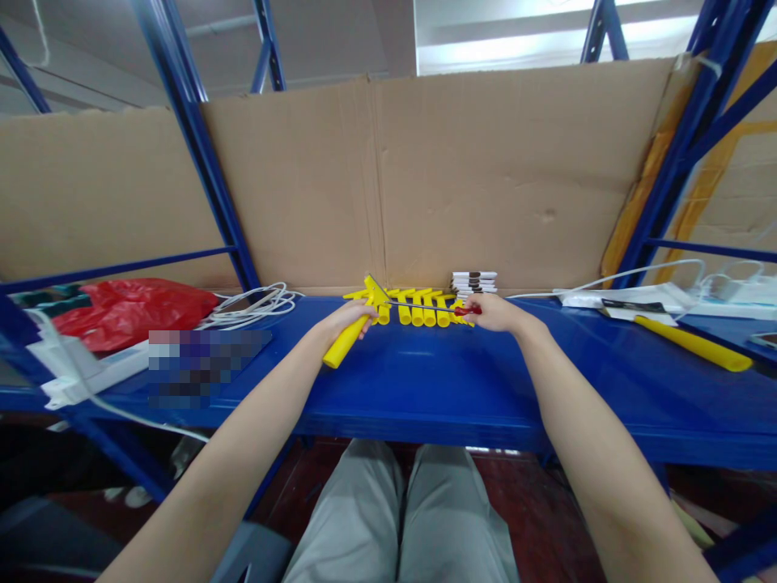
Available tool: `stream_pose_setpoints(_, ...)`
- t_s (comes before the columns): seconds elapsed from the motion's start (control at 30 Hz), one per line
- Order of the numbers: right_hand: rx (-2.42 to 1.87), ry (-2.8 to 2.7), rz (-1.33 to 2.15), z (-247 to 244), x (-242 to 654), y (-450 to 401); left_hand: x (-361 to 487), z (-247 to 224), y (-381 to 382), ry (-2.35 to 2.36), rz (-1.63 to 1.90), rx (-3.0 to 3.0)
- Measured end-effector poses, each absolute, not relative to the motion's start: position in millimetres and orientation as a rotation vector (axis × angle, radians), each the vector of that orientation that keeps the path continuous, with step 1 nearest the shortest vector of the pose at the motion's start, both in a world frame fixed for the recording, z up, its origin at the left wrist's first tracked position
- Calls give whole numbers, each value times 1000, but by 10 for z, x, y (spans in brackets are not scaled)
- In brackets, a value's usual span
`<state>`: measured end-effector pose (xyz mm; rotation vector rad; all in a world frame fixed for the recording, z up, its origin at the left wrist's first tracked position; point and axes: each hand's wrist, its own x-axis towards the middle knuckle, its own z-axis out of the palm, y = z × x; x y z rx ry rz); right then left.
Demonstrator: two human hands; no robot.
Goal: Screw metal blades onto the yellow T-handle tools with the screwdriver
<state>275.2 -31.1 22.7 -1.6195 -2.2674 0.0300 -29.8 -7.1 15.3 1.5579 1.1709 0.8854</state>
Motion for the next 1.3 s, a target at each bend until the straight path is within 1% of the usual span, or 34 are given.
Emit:
stream_pose_setpoints(0.17, -1620, -2259, 29, 219, 2778, -309, -314, 189, -71, 1086, 838, 1550)
stream_pose_setpoints(0.3, -1612, -2255, 6, 213, 2768, -311, -301, 212, -98, 1126, 809, 1568)
stream_pose_setpoints(0.57, -1618, -2255, -269, 253, 2653, -341, -276, 204, -119, 1260, 813, 1625)
stream_pose_setpoints(0.87, -1747, -2221, -438, 284, 2526, -425, -262, 187, -127, 1272, 777, 1667)
stream_pose_setpoints(0.97, -1817, -2209, -437, 268, 2508, -418, -261, 184, -118, 1281, 777, 1656)
stream_pose_setpoints(1.07, -1777, -2237, -379, 233, 2514, -380, -273, 172, -95, 1279, 801, 1640)
stream_pose_setpoints(1.2, -1758, -2334, -220, 207, 2515, -344, -286, 165, -78, 1262, 848, 1616)
stream_pose_setpoints(1.3, -1736, -2378, -228, 210, 2507, -336, -281, 175, -92, 1277, 844, 1611)
